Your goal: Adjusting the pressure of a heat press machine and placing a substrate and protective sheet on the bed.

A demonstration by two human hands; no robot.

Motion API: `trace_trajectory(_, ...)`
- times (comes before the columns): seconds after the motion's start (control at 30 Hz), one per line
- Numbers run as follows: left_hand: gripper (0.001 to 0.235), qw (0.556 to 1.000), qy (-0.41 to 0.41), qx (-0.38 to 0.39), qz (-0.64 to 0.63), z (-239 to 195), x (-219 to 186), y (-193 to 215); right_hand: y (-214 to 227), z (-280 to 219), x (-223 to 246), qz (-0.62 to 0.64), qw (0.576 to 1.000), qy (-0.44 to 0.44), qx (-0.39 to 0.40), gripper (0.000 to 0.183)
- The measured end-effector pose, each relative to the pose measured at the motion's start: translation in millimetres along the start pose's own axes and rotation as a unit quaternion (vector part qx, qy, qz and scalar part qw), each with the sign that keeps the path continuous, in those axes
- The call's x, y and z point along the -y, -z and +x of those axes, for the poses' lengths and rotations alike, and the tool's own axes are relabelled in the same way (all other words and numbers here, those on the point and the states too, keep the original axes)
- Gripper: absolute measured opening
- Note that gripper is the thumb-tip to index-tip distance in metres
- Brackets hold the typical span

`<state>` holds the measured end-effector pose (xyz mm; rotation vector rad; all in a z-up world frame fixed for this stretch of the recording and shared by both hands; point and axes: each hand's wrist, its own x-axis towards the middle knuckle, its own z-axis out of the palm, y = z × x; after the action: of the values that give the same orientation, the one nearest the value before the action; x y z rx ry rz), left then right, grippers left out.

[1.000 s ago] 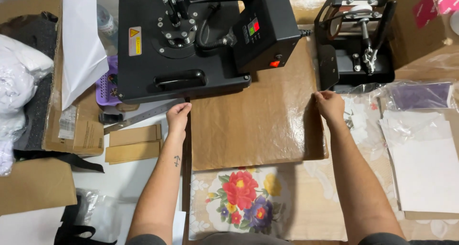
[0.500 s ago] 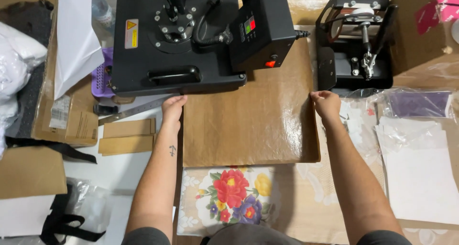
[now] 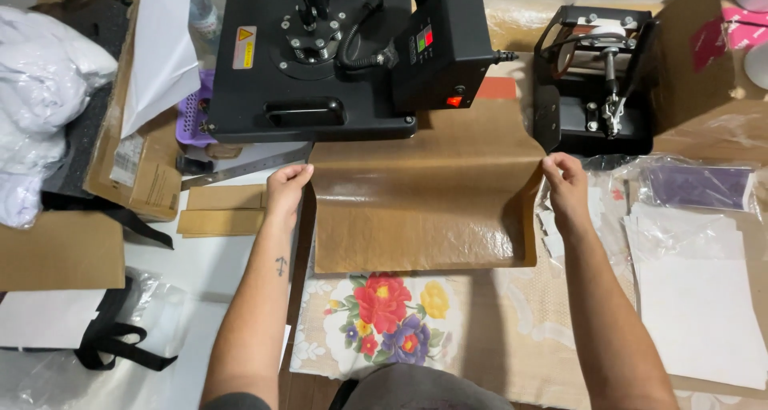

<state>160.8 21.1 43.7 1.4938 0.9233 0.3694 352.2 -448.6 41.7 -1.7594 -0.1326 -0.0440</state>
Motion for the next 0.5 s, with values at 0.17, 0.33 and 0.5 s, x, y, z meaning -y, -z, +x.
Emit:
trace_trajectory(0.17, 0.024, 0.994, -0.108, 0.028, 0.021, -71, -3, 50, 39, -66, 52, -0.021, 0.995, 0.09, 0.045, 0.011)
trace_trajectory(0.33, 0.015, 0.99, -0.117, 0.039, 0.075, -186, -18, 102, 82, -150, 106, -0.108, 0.987, 0.091, 0.078, 0.007)
trace_trajectory(0.5, 0.008, 0.992, -0.094, 0.012, 0.081, -278, -5, 144, 120, -219, 116, -0.008, 0.99, 0.065, 0.121, 0.003)
